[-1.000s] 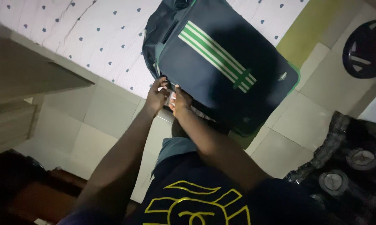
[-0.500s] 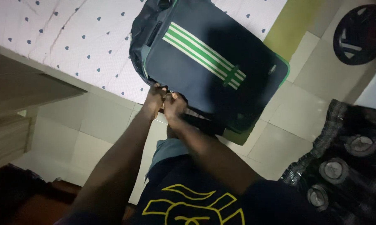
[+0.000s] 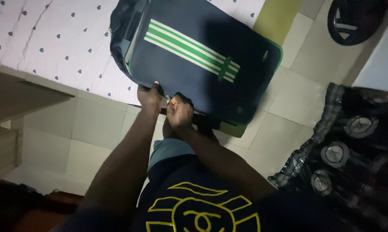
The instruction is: The person unpacks a suitcase on a bed, removing folded clothes and documents one by one. They place the items on a nearby wooden shelf, then close the suitcase and briefly open a front compartment to remove more documents before closing it again.
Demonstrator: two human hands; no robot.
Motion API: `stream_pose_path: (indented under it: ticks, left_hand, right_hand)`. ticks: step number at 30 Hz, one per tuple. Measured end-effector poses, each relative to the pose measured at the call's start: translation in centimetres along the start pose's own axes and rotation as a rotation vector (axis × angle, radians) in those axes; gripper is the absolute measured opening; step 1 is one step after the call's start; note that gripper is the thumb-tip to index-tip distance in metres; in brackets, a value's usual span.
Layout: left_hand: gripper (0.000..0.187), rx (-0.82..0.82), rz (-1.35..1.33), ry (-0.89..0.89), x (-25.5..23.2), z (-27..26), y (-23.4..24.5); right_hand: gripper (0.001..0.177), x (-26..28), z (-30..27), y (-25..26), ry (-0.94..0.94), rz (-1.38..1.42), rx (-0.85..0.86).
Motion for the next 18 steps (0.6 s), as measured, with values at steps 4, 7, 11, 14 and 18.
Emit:
stream_pose_path:
  ticks: [4, 7, 11, 14, 18]
  left_hand:
    - [0.039, 0.071, -0.056, 0.022, -3.8, -3.3, -0.6]
    - [0.045, 0.195, -0.152, -0.079, -5.3, -3.0, -1.3]
    - [0.046, 0.011, 0.107, -0.146, -7.1, -2.5, -1.5]
    - [0.050, 0.028, 0.026, -0.084, -7.2, -2.2, -1.8]
    - [0.041, 0.097, -0.052, -0.139, -8.4, -2.1, -2.0]
  right_hand:
    - [0.021, -0.5, -0.2, 2.0, 0.276, 0.092, -0.064]
    - [0.025, -7.1, -2.1, -0.8, 0.503, -0.154, -0.144]
    - [0.021, -4.3, -1.8, 6.2, 0.426, -0.170, -0.162]
    - [0.020, -1.5, -1.1, 11.4, 0.212, 0.060, -0.006]
    - [0.022, -3.1, -2.3, 13.9, 0.233, 0.097, -0.028]
Point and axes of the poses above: each hand's wrist, its own z-axis towards the middle knuckle, its own y-axis out of the back of the hand, x = y × z, the point moved 5 cm from there along z, towards the middle knuckle, and after that the axes turned 12 degrees about y, right-handed, at the moved point
